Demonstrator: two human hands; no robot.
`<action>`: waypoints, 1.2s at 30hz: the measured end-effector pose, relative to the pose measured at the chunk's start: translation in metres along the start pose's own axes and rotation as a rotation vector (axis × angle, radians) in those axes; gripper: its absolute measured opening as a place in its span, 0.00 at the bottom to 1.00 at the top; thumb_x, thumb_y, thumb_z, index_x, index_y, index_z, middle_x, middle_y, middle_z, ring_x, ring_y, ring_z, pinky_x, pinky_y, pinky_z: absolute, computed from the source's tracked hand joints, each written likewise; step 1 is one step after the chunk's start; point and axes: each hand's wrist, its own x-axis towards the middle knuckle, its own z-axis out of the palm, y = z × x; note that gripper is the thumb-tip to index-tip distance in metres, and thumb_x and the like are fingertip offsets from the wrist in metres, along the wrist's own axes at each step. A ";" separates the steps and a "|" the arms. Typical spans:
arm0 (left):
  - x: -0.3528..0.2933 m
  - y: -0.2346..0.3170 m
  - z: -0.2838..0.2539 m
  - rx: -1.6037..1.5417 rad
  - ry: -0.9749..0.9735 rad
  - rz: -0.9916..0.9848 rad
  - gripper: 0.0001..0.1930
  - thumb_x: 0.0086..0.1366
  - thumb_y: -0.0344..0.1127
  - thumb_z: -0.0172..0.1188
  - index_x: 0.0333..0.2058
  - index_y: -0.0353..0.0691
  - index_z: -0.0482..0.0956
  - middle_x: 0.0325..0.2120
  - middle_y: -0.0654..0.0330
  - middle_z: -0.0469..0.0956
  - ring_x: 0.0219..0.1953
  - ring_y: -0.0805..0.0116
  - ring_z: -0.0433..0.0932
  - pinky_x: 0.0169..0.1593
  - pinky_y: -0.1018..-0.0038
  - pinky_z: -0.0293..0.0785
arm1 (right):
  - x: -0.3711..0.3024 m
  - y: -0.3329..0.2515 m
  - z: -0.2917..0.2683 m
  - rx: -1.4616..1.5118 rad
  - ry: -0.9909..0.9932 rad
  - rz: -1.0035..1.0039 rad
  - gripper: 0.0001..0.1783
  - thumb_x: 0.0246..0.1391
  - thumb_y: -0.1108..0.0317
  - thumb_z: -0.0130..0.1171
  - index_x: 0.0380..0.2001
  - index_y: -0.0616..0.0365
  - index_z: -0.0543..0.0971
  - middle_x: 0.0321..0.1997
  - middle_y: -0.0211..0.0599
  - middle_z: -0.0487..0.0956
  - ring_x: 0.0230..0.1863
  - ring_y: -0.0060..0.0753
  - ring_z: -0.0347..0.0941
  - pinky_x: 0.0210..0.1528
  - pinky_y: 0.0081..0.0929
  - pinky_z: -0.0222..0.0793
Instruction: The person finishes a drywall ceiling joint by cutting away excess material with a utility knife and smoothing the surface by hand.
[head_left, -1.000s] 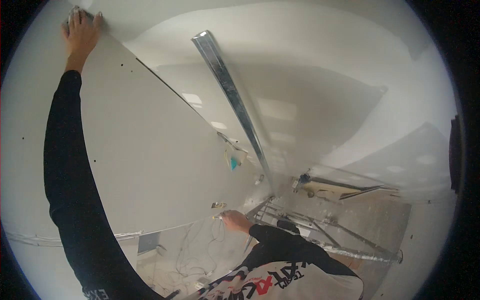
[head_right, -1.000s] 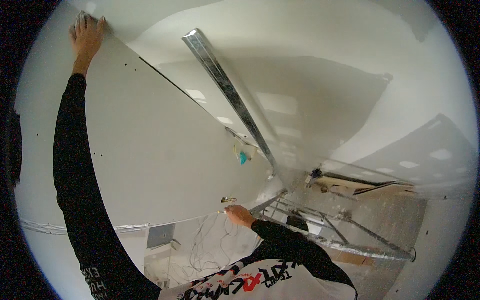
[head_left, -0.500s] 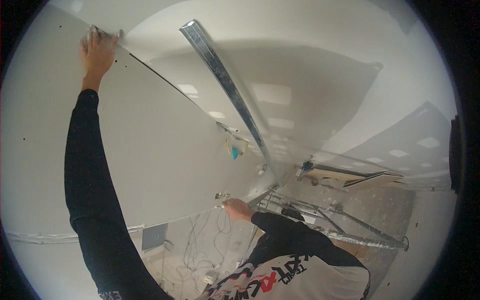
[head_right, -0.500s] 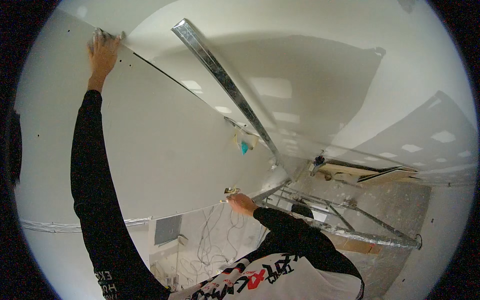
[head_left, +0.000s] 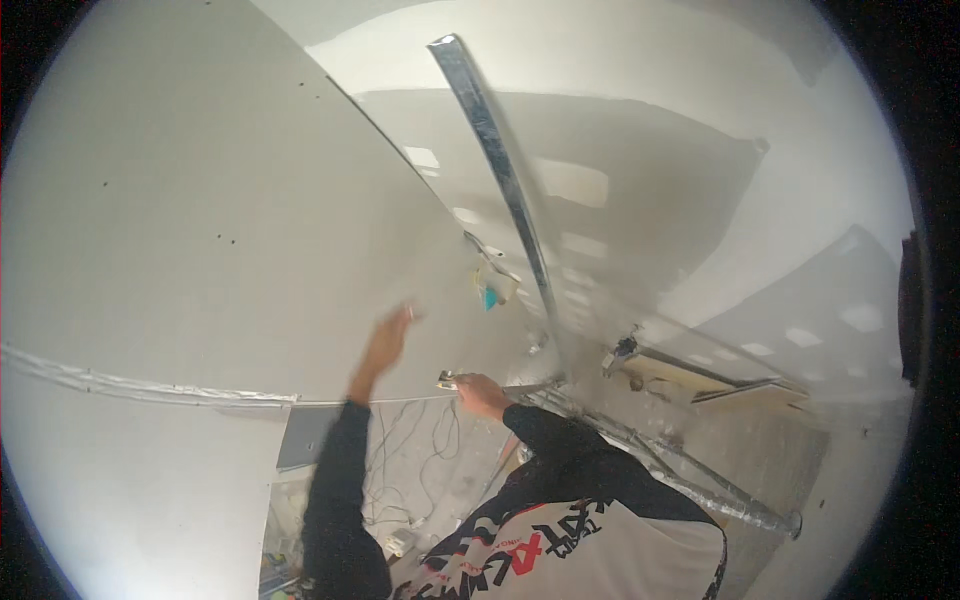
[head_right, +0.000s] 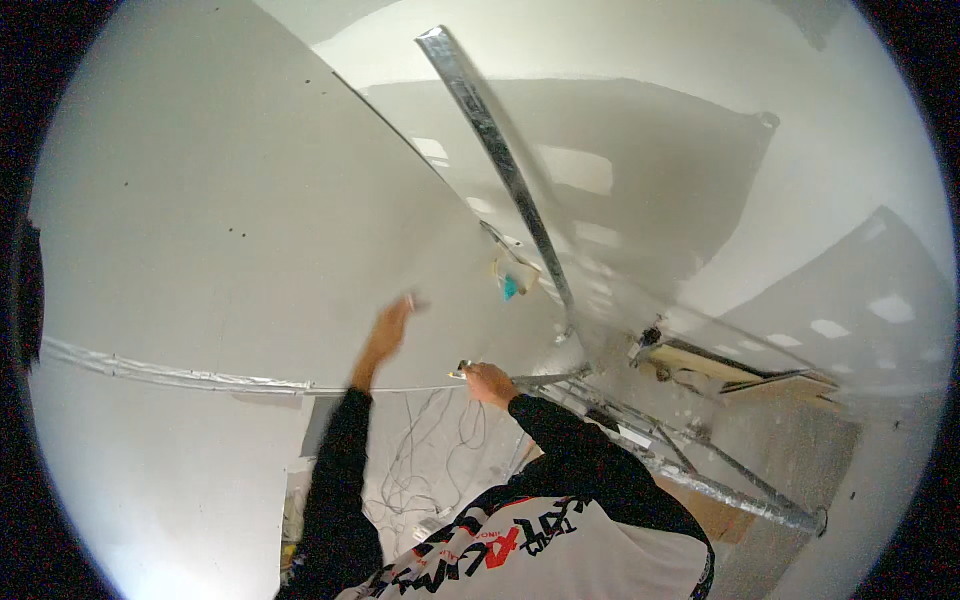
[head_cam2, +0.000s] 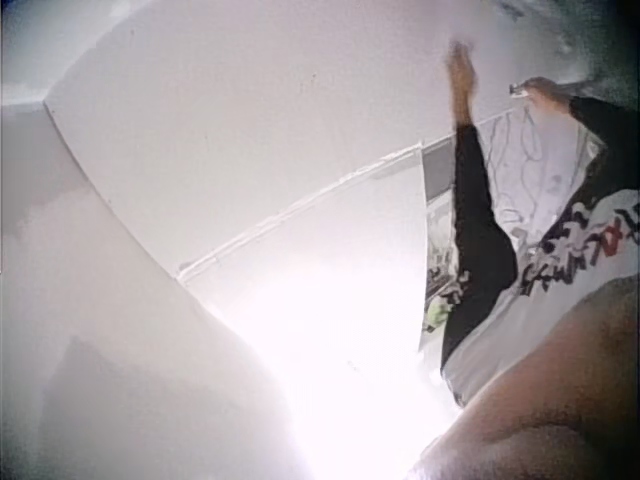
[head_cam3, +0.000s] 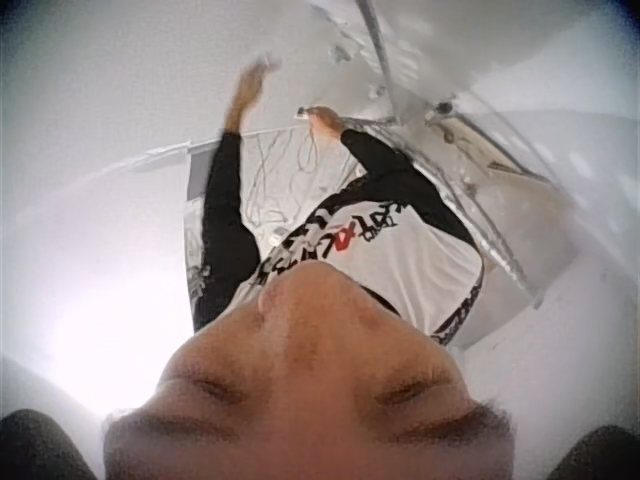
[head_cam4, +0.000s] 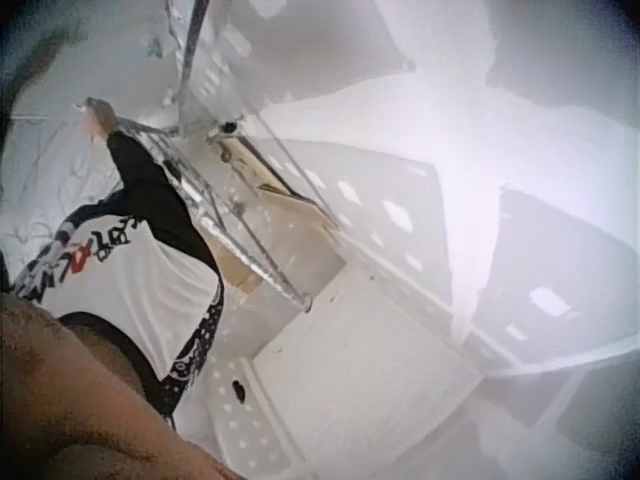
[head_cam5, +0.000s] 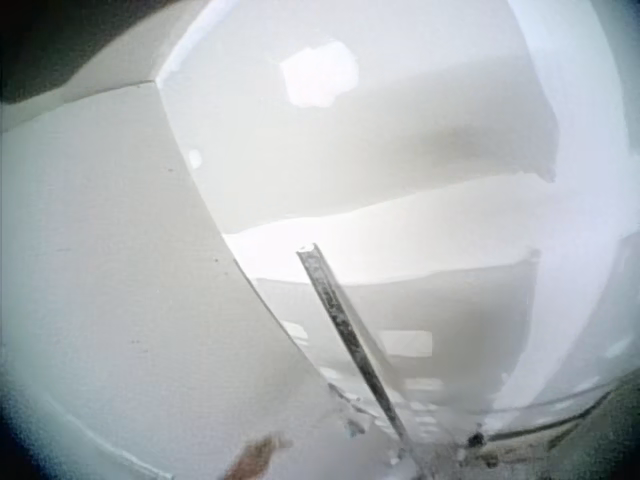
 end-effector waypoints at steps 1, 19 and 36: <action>-0.050 0.004 0.032 -0.161 0.007 -0.162 0.22 0.82 0.40 0.39 0.56 0.31 0.77 0.59 0.37 0.75 0.63 0.41 0.72 0.68 0.54 0.66 | -0.001 0.001 -0.002 -0.003 -0.007 0.009 0.14 0.57 0.68 0.57 0.44 0.63 0.79 0.37 0.51 0.83 0.40 0.56 0.82 0.44 0.52 0.78; -0.623 0.277 0.420 -0.937 0.265 -1.308 0.22 0.73 0.42 0.53 0.59 0.35 0.77 0.50 0.42 0.83 0.49 0.49 0.84 0.53 0.57 0.79 | 0.009 -0.022 -0.016 -0.227 -0.295 -0.083 0.13 0.58 0.66 0.60 0.43 0.62 0.79 0.41 0.54 0.83 0.45 0.63 0.79 0.48 0.52 0.76; -0.562 0.348 0.464 -1.039 0.522 -1.860 0.35 0.75 0.63 0.46 0.49 0.32 0.85 0.42 0.43 0.85 0.45 0.46 0.84 0.51 0.55 0.78 | 0.003 -0.005 0.000 -0.483 -0.527 -0.155 0.14 0.59 0.64 0.66 0.42 0.63 0.81 0.43 0.56 0.82 0.46 0.62 0.80 0.46 0.54 0.75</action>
